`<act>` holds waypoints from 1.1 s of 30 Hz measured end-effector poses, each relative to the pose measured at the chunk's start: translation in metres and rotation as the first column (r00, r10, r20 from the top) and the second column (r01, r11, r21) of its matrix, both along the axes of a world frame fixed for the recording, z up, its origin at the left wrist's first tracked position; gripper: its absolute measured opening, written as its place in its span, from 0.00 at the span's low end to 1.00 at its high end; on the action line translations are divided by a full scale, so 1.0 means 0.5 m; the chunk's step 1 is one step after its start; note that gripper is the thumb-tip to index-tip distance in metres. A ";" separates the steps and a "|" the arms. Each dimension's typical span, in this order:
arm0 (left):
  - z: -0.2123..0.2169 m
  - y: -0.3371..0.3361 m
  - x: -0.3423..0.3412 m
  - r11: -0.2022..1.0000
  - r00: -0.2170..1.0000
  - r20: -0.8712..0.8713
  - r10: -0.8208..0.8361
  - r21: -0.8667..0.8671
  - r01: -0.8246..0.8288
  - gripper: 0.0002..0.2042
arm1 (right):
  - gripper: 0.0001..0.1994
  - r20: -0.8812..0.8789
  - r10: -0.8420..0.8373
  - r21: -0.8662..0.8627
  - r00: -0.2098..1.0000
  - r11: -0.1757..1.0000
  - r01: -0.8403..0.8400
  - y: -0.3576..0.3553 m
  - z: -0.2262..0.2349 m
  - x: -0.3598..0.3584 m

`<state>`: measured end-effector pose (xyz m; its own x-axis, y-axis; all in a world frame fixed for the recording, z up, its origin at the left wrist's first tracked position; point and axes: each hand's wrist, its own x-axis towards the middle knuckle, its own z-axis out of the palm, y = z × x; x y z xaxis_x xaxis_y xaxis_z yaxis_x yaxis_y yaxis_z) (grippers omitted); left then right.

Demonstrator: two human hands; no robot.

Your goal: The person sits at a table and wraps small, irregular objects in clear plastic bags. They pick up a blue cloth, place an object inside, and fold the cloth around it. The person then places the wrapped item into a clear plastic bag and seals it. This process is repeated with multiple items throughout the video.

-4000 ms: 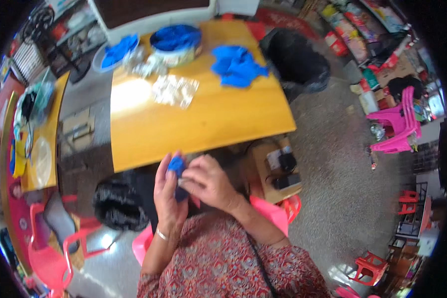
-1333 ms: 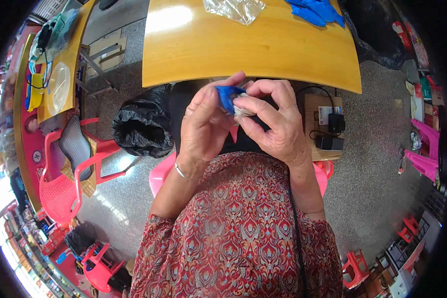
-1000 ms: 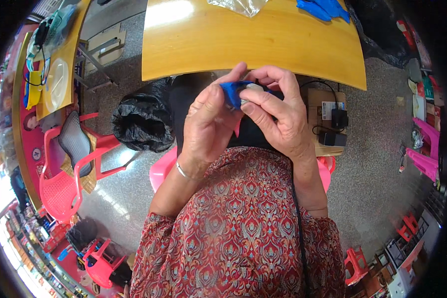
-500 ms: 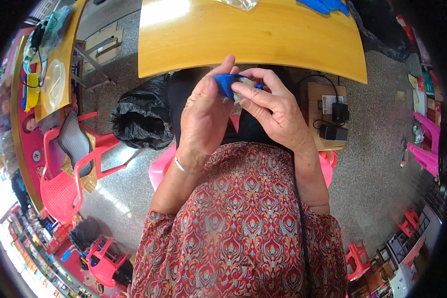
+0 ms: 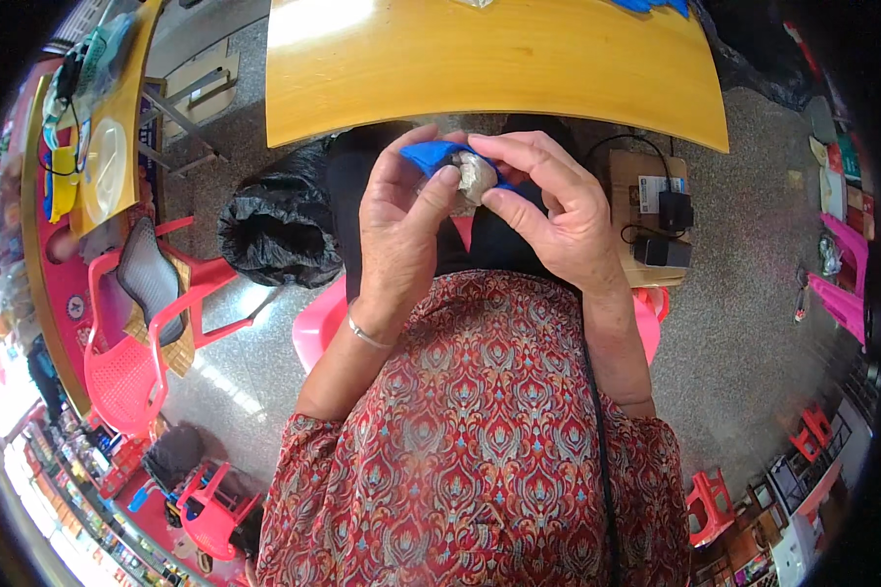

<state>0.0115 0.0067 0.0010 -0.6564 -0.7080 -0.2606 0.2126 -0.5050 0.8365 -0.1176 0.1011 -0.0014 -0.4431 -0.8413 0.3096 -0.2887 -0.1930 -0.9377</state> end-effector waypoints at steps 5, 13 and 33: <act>0.000 0.013 -0.008 1.000 1.000 0.017 0.004 0.005 -0.004 0.24 | 0.20 0.094 -0.056 0.008 0.994 0.998 0.056 0.001 -0.008 0.011; -0.008 0.014 -0.015 0.986 0.992 0.069 0.105 -0.134 -0.095 0.19 | 0.15 0.525 -0.078 -0.005 0.848 0.996 0.094 -0.004 -0.039 0.032; -0.020 0.008 -0.021 0.982 0.981 0.121 0.154 -0.127 -0.138 0.14 | 0.03 0.195 -0.306 -0.009 0.932 0.950 0.313 -0.026 -0.053 0.049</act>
<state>0.0009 0.0108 -0.0091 -0.5099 -0.8243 -0.2460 0.1629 -0.3733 0.9133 -0.0931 0.0883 -0.0281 -0.7332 -0.6419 0.2245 -0.1582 -0.1600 -0.9744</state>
